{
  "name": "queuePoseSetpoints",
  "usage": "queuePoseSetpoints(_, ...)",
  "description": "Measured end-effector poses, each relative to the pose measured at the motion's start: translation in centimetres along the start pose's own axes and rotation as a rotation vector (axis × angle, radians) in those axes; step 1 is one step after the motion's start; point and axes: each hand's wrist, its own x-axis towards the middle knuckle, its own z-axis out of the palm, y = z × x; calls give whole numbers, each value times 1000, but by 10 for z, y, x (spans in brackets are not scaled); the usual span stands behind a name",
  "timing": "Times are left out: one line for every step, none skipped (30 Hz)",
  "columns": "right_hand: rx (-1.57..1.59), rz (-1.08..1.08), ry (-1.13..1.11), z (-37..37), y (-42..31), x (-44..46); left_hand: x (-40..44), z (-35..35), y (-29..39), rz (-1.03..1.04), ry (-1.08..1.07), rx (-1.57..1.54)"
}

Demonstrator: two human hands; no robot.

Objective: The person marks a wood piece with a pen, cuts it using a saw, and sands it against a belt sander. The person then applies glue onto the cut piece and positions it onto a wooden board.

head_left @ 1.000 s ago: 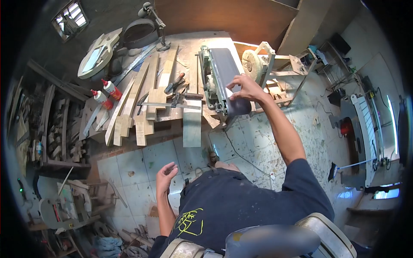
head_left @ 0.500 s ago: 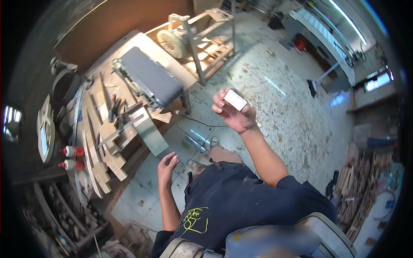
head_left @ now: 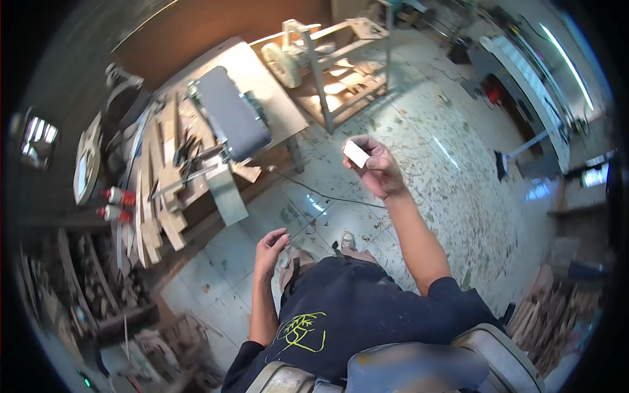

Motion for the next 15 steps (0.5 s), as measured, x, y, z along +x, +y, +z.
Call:
queuePoseSetpoints(-196,31,-24,1,-6,13,-8,2,-5,0,21,-9)
queuePoseSetpoints(-393,76,-63,2,-8,30,-15,1,-8,5,42,-18)
queuePoseSetpoints(-596,112,-108,4,-9,49,-20,-2,-12,-22,62,-7)
queuePoseSetpoints(-806,134,-158,13,-10,71,-26,-6,-17,-29,101,-22)
queuePoseSetpoints(-1001,31,-257,27,-10,93,-30,-12,-24,-31,134,-38)
queuePoseSetpoints(-1154,-38,-345,36,-5,118,-32,-17,-28,-33,159,-50)
queuePoseSetpoints(-1277,-112,-431,40,5,145,-33,-22,-28,-33,214,-84)
queuePoseSetpoints(-1398,-191,-509,45,15,173,-33,-30,-30,-23,232,-109)
queuePoseSetpoints(-1483,-230,-600,56,23,198,-31,-39,-33,-17,244,-131)
queuePoseSetpoints(-1548,-214,-637,61,37,224,-29,-48,-33,-15,252,-155)
queuePoseSetpoints(-1645,-229,-687,67,50,245,-26,-59,-34,2,269,-169)
queuePoseSetpoints(-1745,-247,-741,76,62,265,-23,-69,-32,12,294,-174)
queuePoseSetpoints(-1735,-244,-801,81,78,287,-22,-80,-29,21,321,-181)
queuePoseSetpoints(-1787,-186,-842,83,90,306,-23,-90,-27,25,349,-188)
queuePoseSetpoints(-1835,-126,-880,89,102,320,-23,-102,-25,17,382,-208)
